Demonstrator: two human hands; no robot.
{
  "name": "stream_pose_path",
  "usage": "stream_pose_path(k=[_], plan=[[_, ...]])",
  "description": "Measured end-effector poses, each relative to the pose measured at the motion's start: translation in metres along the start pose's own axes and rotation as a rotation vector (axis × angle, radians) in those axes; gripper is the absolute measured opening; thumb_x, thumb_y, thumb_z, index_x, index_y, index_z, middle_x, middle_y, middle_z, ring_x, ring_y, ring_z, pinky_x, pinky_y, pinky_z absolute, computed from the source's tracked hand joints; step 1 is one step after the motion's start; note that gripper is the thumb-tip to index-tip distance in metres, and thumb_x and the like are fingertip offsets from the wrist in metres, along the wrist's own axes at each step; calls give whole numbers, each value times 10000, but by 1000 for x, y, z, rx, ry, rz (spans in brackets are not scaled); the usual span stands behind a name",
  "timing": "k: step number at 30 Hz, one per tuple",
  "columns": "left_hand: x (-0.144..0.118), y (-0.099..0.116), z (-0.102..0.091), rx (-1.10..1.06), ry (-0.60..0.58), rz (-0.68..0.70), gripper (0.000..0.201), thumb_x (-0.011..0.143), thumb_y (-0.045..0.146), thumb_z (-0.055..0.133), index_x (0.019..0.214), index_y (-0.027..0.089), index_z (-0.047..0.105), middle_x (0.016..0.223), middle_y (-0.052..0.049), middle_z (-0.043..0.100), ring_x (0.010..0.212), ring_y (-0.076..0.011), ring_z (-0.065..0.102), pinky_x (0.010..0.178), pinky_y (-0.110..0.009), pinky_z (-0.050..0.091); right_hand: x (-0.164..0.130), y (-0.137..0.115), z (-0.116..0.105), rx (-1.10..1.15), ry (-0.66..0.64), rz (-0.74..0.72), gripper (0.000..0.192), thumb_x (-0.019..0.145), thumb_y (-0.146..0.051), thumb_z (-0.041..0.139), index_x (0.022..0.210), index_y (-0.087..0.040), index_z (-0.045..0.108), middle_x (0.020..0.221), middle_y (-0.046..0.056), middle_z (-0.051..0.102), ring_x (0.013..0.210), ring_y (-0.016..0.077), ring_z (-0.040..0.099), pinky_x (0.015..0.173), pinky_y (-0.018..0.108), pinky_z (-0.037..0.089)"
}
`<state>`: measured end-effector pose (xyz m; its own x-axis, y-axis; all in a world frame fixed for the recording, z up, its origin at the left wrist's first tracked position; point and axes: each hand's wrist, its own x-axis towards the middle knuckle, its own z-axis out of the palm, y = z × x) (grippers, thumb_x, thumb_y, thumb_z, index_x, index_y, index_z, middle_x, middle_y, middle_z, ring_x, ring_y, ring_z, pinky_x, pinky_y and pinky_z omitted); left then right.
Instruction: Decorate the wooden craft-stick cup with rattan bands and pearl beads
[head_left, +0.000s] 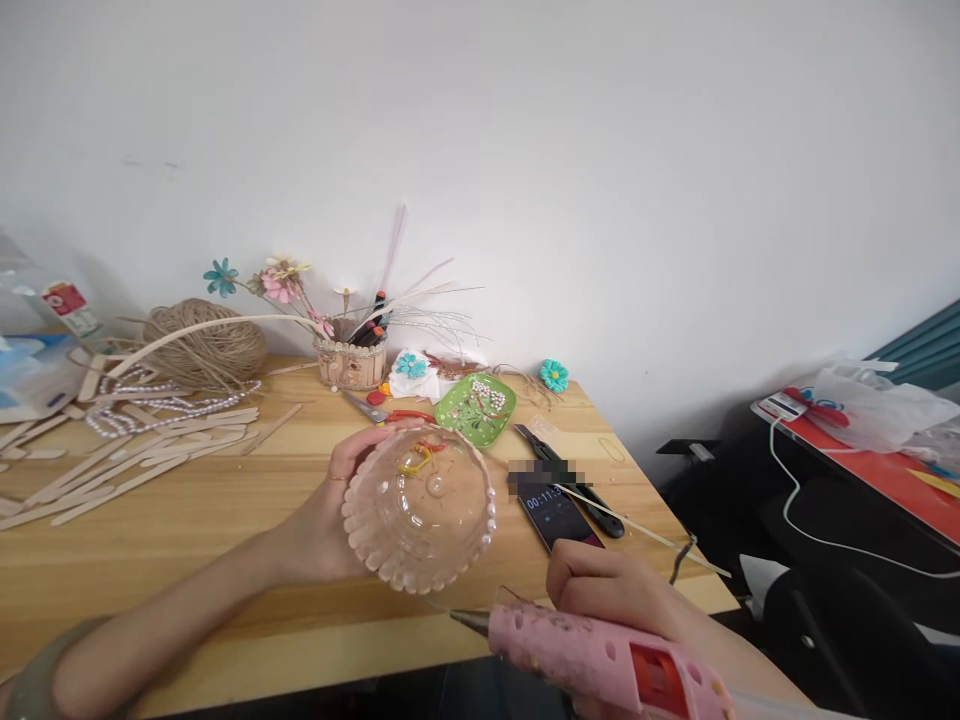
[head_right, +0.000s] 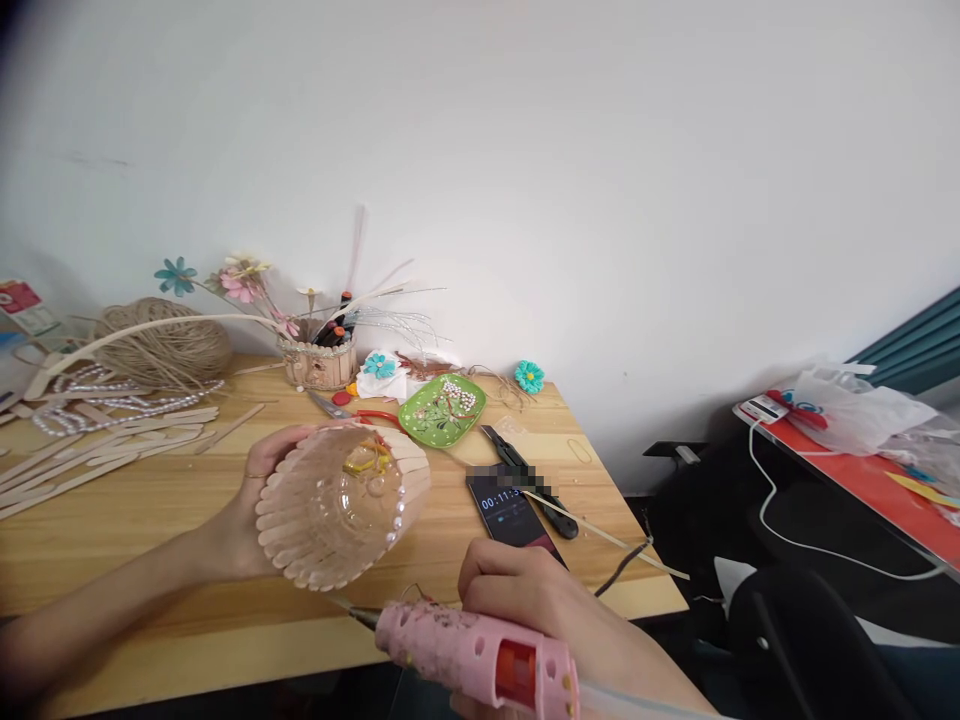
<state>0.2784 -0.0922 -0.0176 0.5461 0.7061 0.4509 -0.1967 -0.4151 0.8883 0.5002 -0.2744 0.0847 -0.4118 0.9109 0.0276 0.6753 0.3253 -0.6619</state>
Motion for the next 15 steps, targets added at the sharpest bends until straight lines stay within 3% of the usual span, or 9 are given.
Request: stream_pose_path(k=[2,4,11,15], plan=[[2,6,-1,66,-95,173,1023,382,141,855,1263,274,351,1337,-105,459,1241,-355,429,1059,-464,326,-1,8,5,-5,33,-27,274,784,-395,479,634,-189,378,712,-3,398,630,113,404,529,231,321],[4,9,-2,103,-136,262,1028,435,148,844,1301,289,307,1348,-104,450,1224,-349,453,1038,-464,355,-2,14,11,-10,74,-54,328,805,-455,443,632,-188,364,724,2,385,620,112,389,522,231,323],[2,7,-1,131,-211,252,1066,486,169,825,1349,336,222,1347,-93,419,1199,-344,468,1003,-455,404,5,9,14,-75,133,-116,384,931,-372,295,620,-177,405,702,19,399,570,104,373,509,229,348],[3,8,-2,127,-202,230,1080,474,187,839,1346,351,224,1329,-84,424,1176,-341,487,987,-449,423,9,9,15,-80,198,-144,421,929,-448,294,613,-183,379,700,13,406,545,93,363,486,231,316]])
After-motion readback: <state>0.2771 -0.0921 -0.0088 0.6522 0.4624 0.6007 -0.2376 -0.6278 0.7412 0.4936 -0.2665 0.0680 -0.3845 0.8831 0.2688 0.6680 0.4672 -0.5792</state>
